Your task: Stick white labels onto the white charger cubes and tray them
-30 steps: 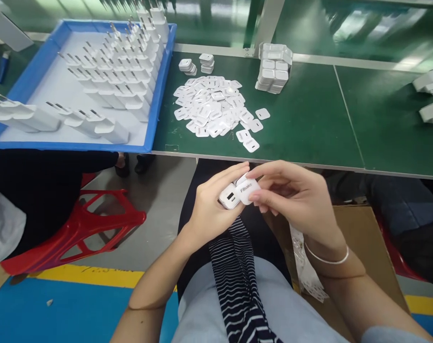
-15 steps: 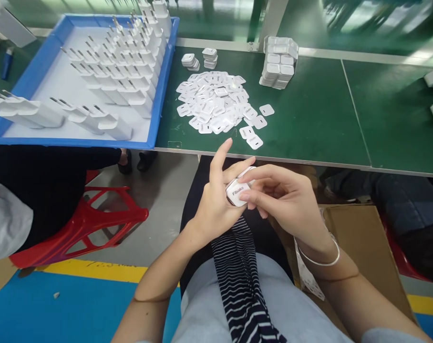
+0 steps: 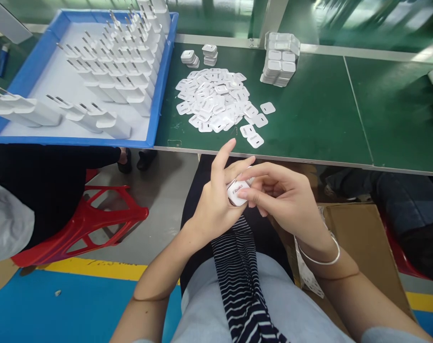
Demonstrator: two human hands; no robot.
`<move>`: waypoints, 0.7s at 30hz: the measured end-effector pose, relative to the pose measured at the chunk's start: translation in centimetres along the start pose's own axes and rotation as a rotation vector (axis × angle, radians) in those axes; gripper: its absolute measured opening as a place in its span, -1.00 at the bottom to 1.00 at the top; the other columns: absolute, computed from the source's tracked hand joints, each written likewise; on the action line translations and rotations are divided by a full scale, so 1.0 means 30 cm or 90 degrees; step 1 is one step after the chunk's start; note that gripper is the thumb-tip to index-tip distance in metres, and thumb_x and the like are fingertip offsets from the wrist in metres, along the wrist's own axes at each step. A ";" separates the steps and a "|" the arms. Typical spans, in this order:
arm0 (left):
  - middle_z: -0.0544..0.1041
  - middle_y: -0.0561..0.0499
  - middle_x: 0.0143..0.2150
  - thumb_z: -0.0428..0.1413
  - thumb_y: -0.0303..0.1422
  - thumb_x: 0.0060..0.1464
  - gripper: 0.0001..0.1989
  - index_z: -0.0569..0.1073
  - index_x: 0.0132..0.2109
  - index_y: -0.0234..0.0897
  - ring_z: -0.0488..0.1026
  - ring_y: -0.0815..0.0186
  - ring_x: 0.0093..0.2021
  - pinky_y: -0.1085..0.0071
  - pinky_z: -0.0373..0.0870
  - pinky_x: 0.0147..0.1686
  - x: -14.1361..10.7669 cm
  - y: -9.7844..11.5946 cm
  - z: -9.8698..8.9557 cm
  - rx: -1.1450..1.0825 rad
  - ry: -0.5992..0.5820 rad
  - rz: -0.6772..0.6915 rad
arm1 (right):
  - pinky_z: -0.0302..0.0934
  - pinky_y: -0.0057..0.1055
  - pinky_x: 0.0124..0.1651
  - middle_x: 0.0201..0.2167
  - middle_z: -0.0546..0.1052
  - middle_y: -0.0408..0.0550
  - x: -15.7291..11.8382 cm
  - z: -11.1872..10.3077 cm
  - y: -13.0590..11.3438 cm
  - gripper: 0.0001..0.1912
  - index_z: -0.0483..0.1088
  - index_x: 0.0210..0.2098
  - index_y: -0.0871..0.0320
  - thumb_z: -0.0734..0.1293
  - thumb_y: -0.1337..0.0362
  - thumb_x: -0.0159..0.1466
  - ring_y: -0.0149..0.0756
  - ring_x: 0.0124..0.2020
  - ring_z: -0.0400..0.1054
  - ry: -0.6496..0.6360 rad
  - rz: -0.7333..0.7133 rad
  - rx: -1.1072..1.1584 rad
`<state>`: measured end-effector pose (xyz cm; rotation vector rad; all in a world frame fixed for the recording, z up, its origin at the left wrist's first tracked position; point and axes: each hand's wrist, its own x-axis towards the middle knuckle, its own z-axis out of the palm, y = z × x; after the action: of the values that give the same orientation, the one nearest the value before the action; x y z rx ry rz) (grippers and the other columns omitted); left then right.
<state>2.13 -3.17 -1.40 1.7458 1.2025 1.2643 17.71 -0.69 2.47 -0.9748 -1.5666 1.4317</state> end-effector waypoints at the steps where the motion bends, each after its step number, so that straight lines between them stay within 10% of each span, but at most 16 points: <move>1: 0.51 -0.12 0.25 0.23 -0.28 0.22 -0.09 -0.19 0.48 0.03 0.51 0.07 0.23 0.12 0.58 0.14 -0.001 -0.002 0.001 -0.016 -0.002 -0.011 | 0.16 -0.54 -0.60 -0.58 0.44 -0.26 0.000 0.000 0.000 -0.86 0.57 -0.21 0.11 0.52 0.35 0.22 -0.50 -0.62 0.27 0.000 -0.001 -0.004; 21: 0.53 -0.11 0.23 0.31 -0.37 0.12 -0.06 -0.04 0.46 0.04 0.49 0.01 0.24 0.01 0.52 0.18 -0.009 -0.014 0.006 -0.166 0.016 -0.046 | 0.13 -0.55 -0.59 -0.60 0.43 -0.28 0.007 -0.012 -0.003 -0.88 0.57 -0.23 0.16 0.52 0.37 0.23 -0.55 -0.63 0.26 -0.030 0.030 0.000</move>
<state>2.15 -3.28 -1.92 1.4899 1.0514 1.3378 17.94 -0.36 2.60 -0.9909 -1.5881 1.4974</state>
